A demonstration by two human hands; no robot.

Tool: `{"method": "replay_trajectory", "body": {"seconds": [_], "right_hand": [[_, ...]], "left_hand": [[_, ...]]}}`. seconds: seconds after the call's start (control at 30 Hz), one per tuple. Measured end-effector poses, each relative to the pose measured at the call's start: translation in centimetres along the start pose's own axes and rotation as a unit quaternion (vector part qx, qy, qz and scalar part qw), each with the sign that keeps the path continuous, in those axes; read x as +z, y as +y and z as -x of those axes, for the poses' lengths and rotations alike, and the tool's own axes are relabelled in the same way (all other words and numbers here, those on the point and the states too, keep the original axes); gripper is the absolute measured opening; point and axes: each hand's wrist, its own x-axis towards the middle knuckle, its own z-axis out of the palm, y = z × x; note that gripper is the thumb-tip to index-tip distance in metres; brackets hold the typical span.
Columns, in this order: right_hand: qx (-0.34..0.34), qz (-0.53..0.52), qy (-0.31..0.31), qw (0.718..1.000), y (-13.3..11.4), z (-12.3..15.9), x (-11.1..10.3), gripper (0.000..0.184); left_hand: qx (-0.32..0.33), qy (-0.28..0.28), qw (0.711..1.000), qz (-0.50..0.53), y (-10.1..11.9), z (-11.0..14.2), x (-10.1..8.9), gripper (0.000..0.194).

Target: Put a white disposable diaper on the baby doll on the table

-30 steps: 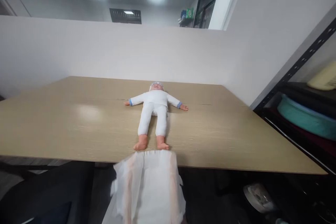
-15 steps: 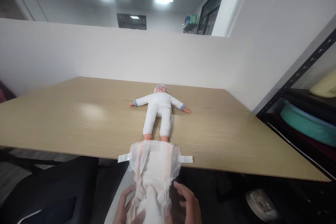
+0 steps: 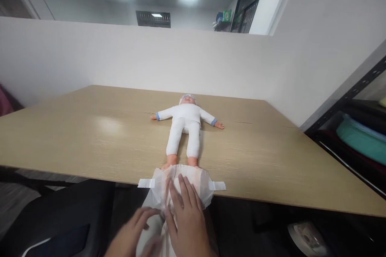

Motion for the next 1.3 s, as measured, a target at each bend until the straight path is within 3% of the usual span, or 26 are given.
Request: {"method": "replay_trajectory", "body": {"seconds": [0.03, 0.13, 0.23, 0.3, 0.4, 0.53, 0.6, 0.7, 0.77, 0.87, 0.97, 1.13, 1.3], "right_hand": [[-0.001, 0.004, 0.004, 1.000, 0.0, 0.1, 0.2, 0.069], [0.006, 0.002, 0.012, 1.000, -0.3, 0.3, 0.1, 0.067], [0.021, -0.004, 0.010, 1.000, -0.6, 0.1, -0.1, 0.065], [0.025, -0.006, 0.005, 1.000, -0.6, 0.1, 0.0, 0.064], [0.014, -0.008, 0.000, 1.000, -0.1, 0.1, 0.3, 0.068], [0.001, -0.014, 0.005, 1.000, 0.6, 0.3, 0.9, 0.072], [-0.002, -0.019, 0.011, 1.000, 0.7, 0.3, 1.2, 0.073], [0.013, -0.024, 0.027, 0.999, 0.7, 0.4, 1.6, 0.072], [0.021, -0.026, 0.036, 0.999, 0.8, 0.6, 2.0, 0.071], [0.018, -0.034, 0.030, 0.999, 1.4, 0.9, 2.7, 0.075], [0.016, -0.042, 0.007, 0.999, 2.2, 0.9, 3.2, 0.082], [-0.012, -0.016, -0.026, 0.999, 3.7, -1.9, 2.3, 0.088], [0.001, -0.023, -0.053, 0.998, 4.3, -6.4, 0.4, 0.075]], "left_hand": [[0.048, -0.014, 0.998, -0.045, 0.9, -1.2, -2.1, 0.020], [0.121, 0.042, 0.986, -0.108, 4.5, -6.1, -7.5, 0.020], [0.256, 0.049, 0.936, -0.235, 7.2, -12.5, -9.6, 0.029], [0.312, 0.011, 0.890, -0.332, 7.6, -16.9, -9.2, 0.048], [0.397, -0.089, 0.813, -0.418, 7.1, -22.1, -7.2, 0.090], [0.479, -0.190, 0.744, -0.425, 6.8, -25.6, -4.8, 0.118], [0.508, -0.210, 0.728, -0.410, 7.1, -26.5, -4.1, 0.111], [0.532, -0.233, 0.710, -0.398, 7.5, -27.6, -3.5, 0.066], [0.535, -0.242, 0.706, -0.395, 7.4, -28.1, -3.1, 0.039], [0.535, -0.242, 0.716, -0.377, 7.2, -28.7, -2.9, 0.038], [0.533, -0.235, 0.748, -0.317, 7.7, -29.2, -3.4, 0.037], [0.495, -0.263, 0.808, -0.183, 11.6, -30.6, -6.3, 0.033], [0.479, -0.273, 0.826, -0.117, 15.1, -32.7, -9.1, 0.031]]}}
